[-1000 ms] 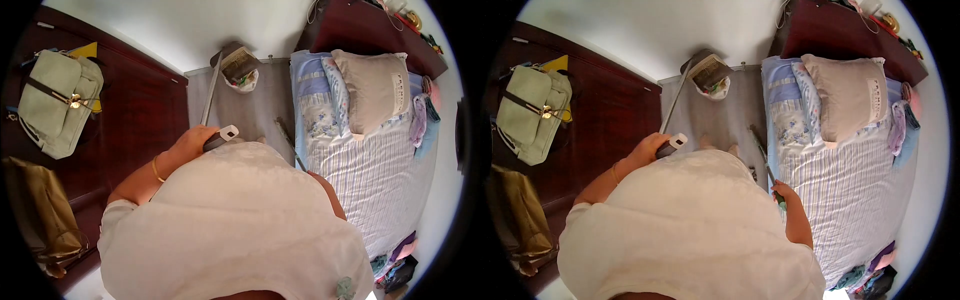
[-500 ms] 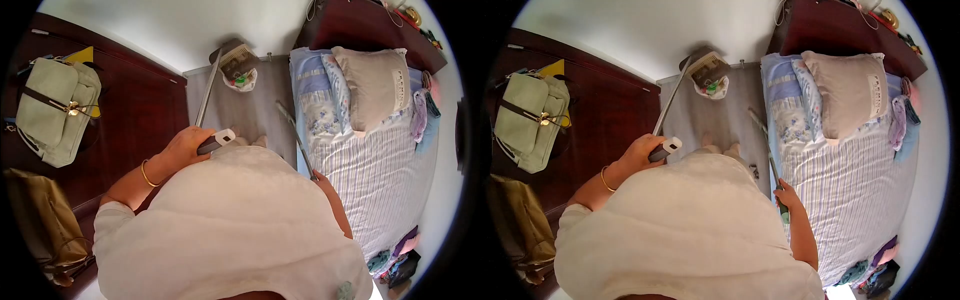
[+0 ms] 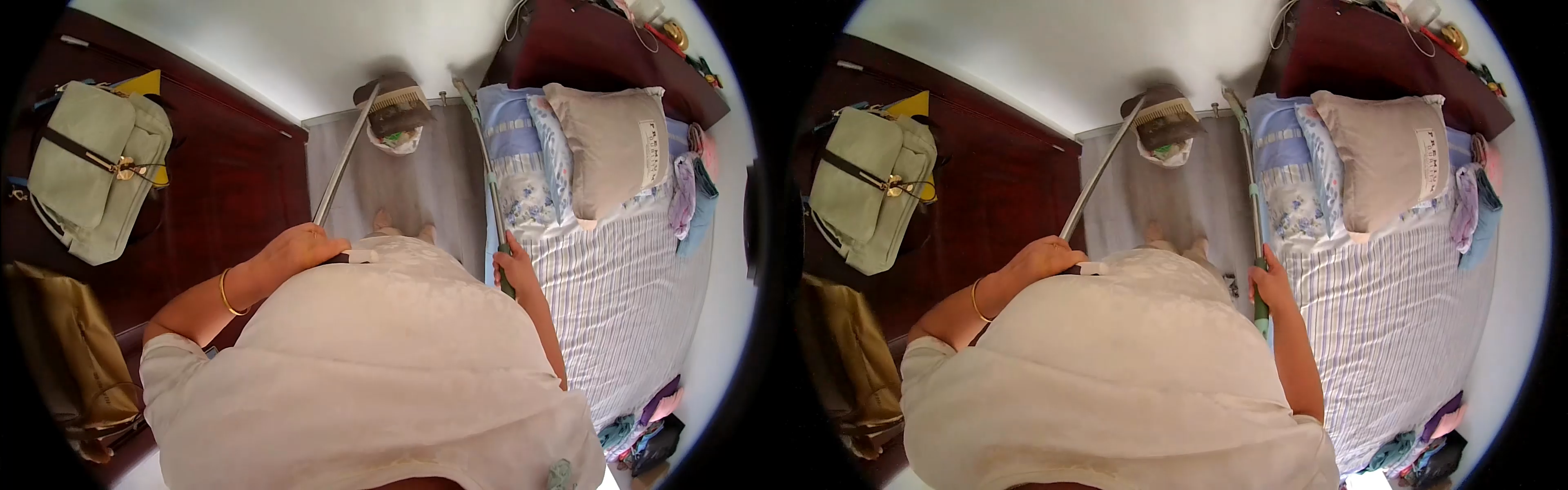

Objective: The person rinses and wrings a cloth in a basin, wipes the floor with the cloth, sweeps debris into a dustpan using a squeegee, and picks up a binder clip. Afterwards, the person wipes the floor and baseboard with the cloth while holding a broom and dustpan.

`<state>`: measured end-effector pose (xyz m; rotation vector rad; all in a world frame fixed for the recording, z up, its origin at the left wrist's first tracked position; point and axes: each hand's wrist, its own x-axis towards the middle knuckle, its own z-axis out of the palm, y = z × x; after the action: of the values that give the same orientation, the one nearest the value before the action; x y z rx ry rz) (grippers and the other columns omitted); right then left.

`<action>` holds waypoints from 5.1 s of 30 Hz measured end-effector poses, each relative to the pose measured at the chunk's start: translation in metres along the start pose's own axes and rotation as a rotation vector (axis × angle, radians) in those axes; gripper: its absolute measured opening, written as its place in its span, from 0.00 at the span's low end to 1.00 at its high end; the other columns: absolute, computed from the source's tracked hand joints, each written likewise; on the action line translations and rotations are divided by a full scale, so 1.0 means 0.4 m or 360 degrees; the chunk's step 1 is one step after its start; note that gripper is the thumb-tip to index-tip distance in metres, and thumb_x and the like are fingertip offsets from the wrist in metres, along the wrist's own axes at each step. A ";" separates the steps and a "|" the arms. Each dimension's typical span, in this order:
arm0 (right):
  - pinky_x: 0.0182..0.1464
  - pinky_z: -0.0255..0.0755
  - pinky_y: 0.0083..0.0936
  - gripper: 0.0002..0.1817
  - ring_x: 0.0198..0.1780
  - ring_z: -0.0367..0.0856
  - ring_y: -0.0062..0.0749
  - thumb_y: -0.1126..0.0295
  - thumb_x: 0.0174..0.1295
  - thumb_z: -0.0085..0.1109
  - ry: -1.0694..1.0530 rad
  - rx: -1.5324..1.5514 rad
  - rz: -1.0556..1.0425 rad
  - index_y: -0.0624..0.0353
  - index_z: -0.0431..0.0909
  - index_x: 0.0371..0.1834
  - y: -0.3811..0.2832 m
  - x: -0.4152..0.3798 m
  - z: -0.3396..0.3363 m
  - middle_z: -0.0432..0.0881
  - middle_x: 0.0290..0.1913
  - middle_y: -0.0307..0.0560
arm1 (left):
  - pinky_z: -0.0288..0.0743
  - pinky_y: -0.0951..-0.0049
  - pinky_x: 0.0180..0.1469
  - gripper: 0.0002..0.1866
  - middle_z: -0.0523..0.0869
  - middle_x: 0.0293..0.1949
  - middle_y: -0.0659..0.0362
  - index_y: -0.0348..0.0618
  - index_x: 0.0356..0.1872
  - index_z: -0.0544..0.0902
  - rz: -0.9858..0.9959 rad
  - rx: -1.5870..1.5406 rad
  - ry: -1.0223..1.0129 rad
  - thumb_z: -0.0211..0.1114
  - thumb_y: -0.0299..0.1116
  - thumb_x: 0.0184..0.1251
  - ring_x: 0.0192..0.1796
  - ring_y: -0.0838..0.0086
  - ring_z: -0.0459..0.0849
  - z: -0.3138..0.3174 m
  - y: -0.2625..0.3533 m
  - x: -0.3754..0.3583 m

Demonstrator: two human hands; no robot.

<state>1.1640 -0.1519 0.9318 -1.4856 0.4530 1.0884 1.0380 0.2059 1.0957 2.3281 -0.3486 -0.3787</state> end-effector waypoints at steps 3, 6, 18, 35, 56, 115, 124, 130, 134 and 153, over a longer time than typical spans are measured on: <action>0.16 0.65 0.26 0.40 0.14 0.68 0.26 0.78 0.53 0.51 -0.0068 -0.0262 -0.0058 0.57 0.49 0.72 -0.007 0.011 0.015 0.71 0.19 0.41 | 0.69 0.71 0.38 0.09 0.73 0.19 0.57 0.42 0.38 0.76 0.0105 0.0049 0.0144 0.60 0.29 0.55 0.25 0.65 0.74 -0.001 0.012 -0.008; 0.16 0.65 0.26 0.38 0.14 0.68 0.26 0.79 0.53 0.51 -0.0118 -0.0482 -0.0068 0.57 0.51 0.71 -0.008 0.007 0.008 0.71 0.19 0.41 | 0.69 0.70 0.38 0.11 0.74 0.20 0.56 0.42 0.40 0.76 0.0073 0.0091 0.0166 0.60 0.29 0.54 0.25 0.64 0.74 0.008 -0.001 0.001; 0.20 0.69 0.26 0.38 0.16 0.71 0.28 0.77 0.52 0.53 -0.0148 -0.0530 -0.0152 0.60 0.54 0.70 0.015 0.042 0.067 0.74 0.25 0.45 | 0.70 0.61 0.37 0.18 0.77 0.24 0.52 0.43 0.40 0.75 -0.0122 0.0260 0.0089 0.65 0.28 0.44 0.32 0.55 0.76 -0.018 -0.026 0.045; 0.44 0.73 0.29 0.36 0.39 0.80 0.40 0.73 0.51 0.52 0.0033 -0.1131 -0.0415 0.58 0.58 0.68 0.110 -0.128 -0.048 0.80 0.44 0.56 | 0.70 0.61 0.35 0.21 0.77 0.23 0.52 0.43 0.44 0.74 -0.0181 0.0313 0.0244 0.64 0.27 0.44 0.30 0.56 0.76 -0.003 -0.006 0.036; 0.40 0.72 0.35 0.36 0.36 0.80 0.54 0.68 0.49 0.55 0.0157 -0.1209 -0.0555 0.46 0.60 0.68 0.304 -0.131 0.305 0.80 0.35 0.63 | 0.71 0.62 0.36 0.21 0.78 0.27 0.50 0.40 0.45 0.76 -0.0120 0.0092 0.0262 0.63 0.26 0.43 0.32 0.54 0.76 -0.043 -0.089 -0.052; 0.37 0.71 0.44 0.35 0.35 0.80 0.51 0.72 0.55 0.49 0.0436 -0.1810 -0.0081 0.38 0.56 0.69 0.576 -0.134 0.439 0.80 0.32 0.58 | 0.71 0.61 0.35 0.21 0.78 0.26 0.49 0.40 0.44 0.75 -0.0057 0.0203 0.0278 0.62 0.25 0.44 0.31 0.53 0.77 -0.165 -0.087 -0.188; 0.38 0.70 0.44 0.36 0.36 0.79 0.52 0.73 0.54 0.51 0.0398 -0.1554 -0.0327 0.41 0.56 0.69 0.493 -0.225 0.466 0.80 0.32 0.58 | 0.71 0.62 0.38 0.23 0.79 0.30 0.49 0.38 0.47 0.74 -0.0018 0.0263 0.0225 0.63 0.25 0.44 0.33 0.54 0.77 -0.149 -0.099 -0.203; 0.37 0.71 0.45 0.37 0.34 0.79 0.52 0.75 0.53 0.50 0.0473 -0.1732 -0.0201 0.42 0.56 0.69 0.502 -0.116 0.449 0.79 0.29 0.59 | 0.71 0.63 0.36 0.23 0.78 0.29 0.49 0.38 0.48 0.73 0.0016 0.0273 0.0416 0.63 0.25 0.45 0.32 0.55 0.77 -0.179 -0.082 -0.201; 0.36 0.71 0.44 0.37 0.33 0.79 0.52 0.75 0.52 0.50 0.0388 -0.1541 -0.0346 0.42 0.56 0.69 0.594 -0.187 0.387 0.79 0.28 0.60 | 0.71 0.64 0.35 0.23 0.78 0.29 0.49 0.39 0.48 0.73 -0.0122 0.0223 0.0364 0.64 0.25 0.46 0.32 0.55 0.77 -0.176 -0.090 -0.200; 0.38 0.71 0.41 0.36 0.34 0.79 0.50 0.71 0.53 0.54 0.0405 -0.1713 0.0001 0.37 0.59 0.68 0.545 -0.304 0.334 0.79 0.32 0.56 | 0.72 0.74 0.33 0.22 0.79 0.28 0.51 0.35 0.51 0.72 -0.0244 -0.0056 0.0825 0.62 0.25 0.52 0.28 0.71 0.79 -0.191 -0.083 -0.204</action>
<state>0.8828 -0.1179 0.9245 -2.5777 -0.0075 1.2059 0.9957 0.3060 1.1380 2.3217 0.0888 0.1512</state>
